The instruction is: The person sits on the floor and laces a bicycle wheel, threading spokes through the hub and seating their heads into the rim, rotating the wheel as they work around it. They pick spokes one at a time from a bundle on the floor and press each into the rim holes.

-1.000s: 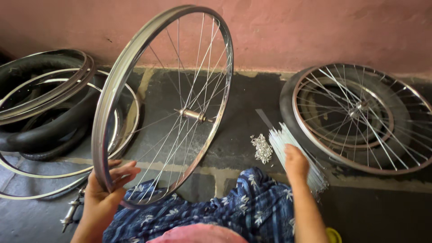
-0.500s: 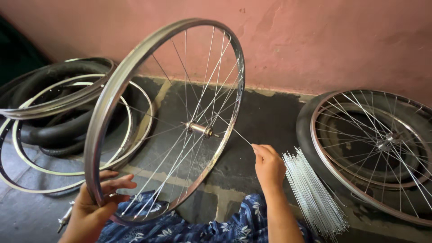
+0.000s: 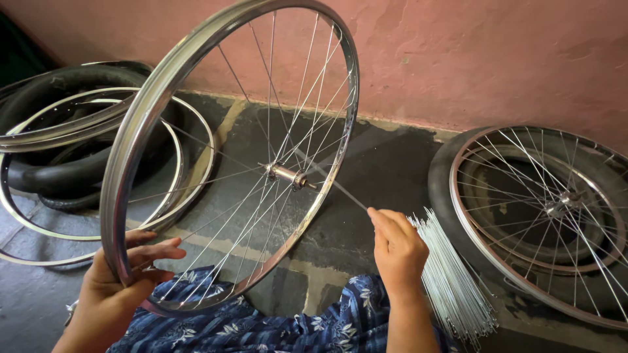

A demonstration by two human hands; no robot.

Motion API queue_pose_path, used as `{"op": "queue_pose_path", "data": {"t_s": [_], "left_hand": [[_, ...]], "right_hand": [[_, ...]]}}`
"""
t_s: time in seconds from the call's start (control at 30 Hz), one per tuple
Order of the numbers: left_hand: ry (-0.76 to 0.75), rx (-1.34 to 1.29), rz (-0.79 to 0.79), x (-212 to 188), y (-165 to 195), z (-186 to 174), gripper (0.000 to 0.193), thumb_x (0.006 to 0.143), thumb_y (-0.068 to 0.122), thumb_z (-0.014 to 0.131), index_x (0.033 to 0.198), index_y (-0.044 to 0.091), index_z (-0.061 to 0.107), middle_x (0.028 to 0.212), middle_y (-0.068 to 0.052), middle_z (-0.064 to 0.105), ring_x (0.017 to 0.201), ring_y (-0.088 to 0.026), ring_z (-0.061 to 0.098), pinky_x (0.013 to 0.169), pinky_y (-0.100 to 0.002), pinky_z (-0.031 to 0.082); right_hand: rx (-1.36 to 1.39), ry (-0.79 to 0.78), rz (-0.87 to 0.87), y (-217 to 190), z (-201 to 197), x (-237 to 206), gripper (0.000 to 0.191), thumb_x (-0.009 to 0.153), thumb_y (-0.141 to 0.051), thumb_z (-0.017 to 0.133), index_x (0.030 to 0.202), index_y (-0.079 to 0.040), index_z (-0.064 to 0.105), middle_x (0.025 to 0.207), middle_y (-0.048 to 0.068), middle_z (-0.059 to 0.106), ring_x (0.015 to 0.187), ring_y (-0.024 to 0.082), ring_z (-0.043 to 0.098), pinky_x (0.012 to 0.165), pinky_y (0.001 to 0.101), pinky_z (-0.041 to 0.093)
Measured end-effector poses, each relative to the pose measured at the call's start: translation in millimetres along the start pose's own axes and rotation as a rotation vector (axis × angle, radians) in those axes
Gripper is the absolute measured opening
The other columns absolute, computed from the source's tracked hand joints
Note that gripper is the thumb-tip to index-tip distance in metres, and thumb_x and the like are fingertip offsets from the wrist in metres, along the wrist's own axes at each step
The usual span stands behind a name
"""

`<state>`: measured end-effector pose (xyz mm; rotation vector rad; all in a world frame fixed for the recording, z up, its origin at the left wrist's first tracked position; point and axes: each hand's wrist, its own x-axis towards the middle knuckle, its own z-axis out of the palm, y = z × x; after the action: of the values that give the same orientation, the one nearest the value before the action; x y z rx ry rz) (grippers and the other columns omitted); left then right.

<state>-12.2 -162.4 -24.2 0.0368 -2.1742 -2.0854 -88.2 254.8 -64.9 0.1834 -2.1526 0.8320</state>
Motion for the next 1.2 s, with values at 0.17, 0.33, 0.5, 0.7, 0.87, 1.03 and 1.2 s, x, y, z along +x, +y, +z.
{"op": "queue_pose_path", "data": {"t_s": [0.17,0.33,0.5,0.7,0.87,1.03,1.2], "left_hand": [[-0.023,-0.006,0.027,-1,-5,-2,0.073,0.071,-0.024,0.044,0.137,0.005,0.047,0.125,-0.024,0.07,0.127,-0.033,0.065,0.088,-0.043,0.059],[0.025,-0.06,-0.005,-3,-11,-1,0.076,0.067,-0.024,0.044,0.137,0.006,0.047,0.128,-0.022,0.07,0.121,-0.034,0.068,0.087,-0.044,0.059],[-0.021,-0.022,0.0,-7,-12,-3,0.076,0.068,-0.024,0.045,0.138,0.006,0.047,0.131,-0.021,0.07,0.122,-0.032,0.067,0.088,-0.042,0.058],[-0.023,-0.03,-0.005,-9,-12,-1,0.074,0.07,-0.024,0.044,0.138,0.007,0.047,0.133,-0.02,0.069,0.123,-0.031,0.067,0.088,-0.041,0.059],[0.003,-0.047,-0.045,-10,-13,-1,0.073,0.071,-0.025,0.045,0.137,0.007,0.048,0.132,-0.019,0.069,0.124,-0.031,0.067,0.088,-0.042,0.06],[0.014,-0.042,-0.041,-10,-16,-2,0.072,0.072,-0.025,0.046,0.136,0.007,0.049,0.131,-0.019,0.069,0.123,-0.031,0.067,0.088,-0.043,0.061],[-0.023,-0.057,0.009,-12,-16,-4,0.071,0.071,-0.024,0.047,0.136,0.004,0.05,0.131,-0.02,0.069,0.124,-0.032,0.067,0.087,-0.043,0.06]], "right_hand": [[0.106,-0.047,0.007,0,-14,5,0.02,0.086,-0.004,0.073,0.105,-0.012,0.076,0.1,0.003,0.074,0.085,0.022,0.073,0.072,0.032,0.058],[-0.111,-0.128,-0.034,10,-20,8,0.023,0.082,-0.002,0.072,0.102,-0.014,0.078,0.098,0.001,0.075,0.083,0.025,0.071,0.071,0.0344,0.056],[-0.161,-0.176,-0.08,12,-13,3,0.022,0.084,-0.003,0.07,0.1,-0.015,0.078,0.097,-0.002,0.075,0.084,0.023,0.072,0.073,0.0342,0.056],[-0.152,-0.192,-0.061,15,-12,4,0.022,0.083,-0.003,0.07,0.1,-0.015,0.078,0.097,-0.002,0.075,0.084,0.022,0.072,0.072,0.0338,0.055],[-0.146,-0.2,-0.047,14,-10,5,0.021,0.084,-0.004,0.07,0.1,-0.015,0.078,0.096,-0.002,0.075,0.083,0.021,0.072,0.072,0.0334,0.056],[-0.13,-0.194,-0.075,19,-4,1,0.022,0.082,-0.003,0.069,0.099,-0.015,0.078,0.096,-0.002,0.075,0.082,0.021,0.071,0.072,0.0333,0.056],[-0.07,-0.104,-0.138,39,27,1,0.021,0.085,-0.002,0.069,0.1,-0.014,0.077,0.099,0.001,0.074,0.089,0.023,0.07,0.082,0.0357,0.053]]}}
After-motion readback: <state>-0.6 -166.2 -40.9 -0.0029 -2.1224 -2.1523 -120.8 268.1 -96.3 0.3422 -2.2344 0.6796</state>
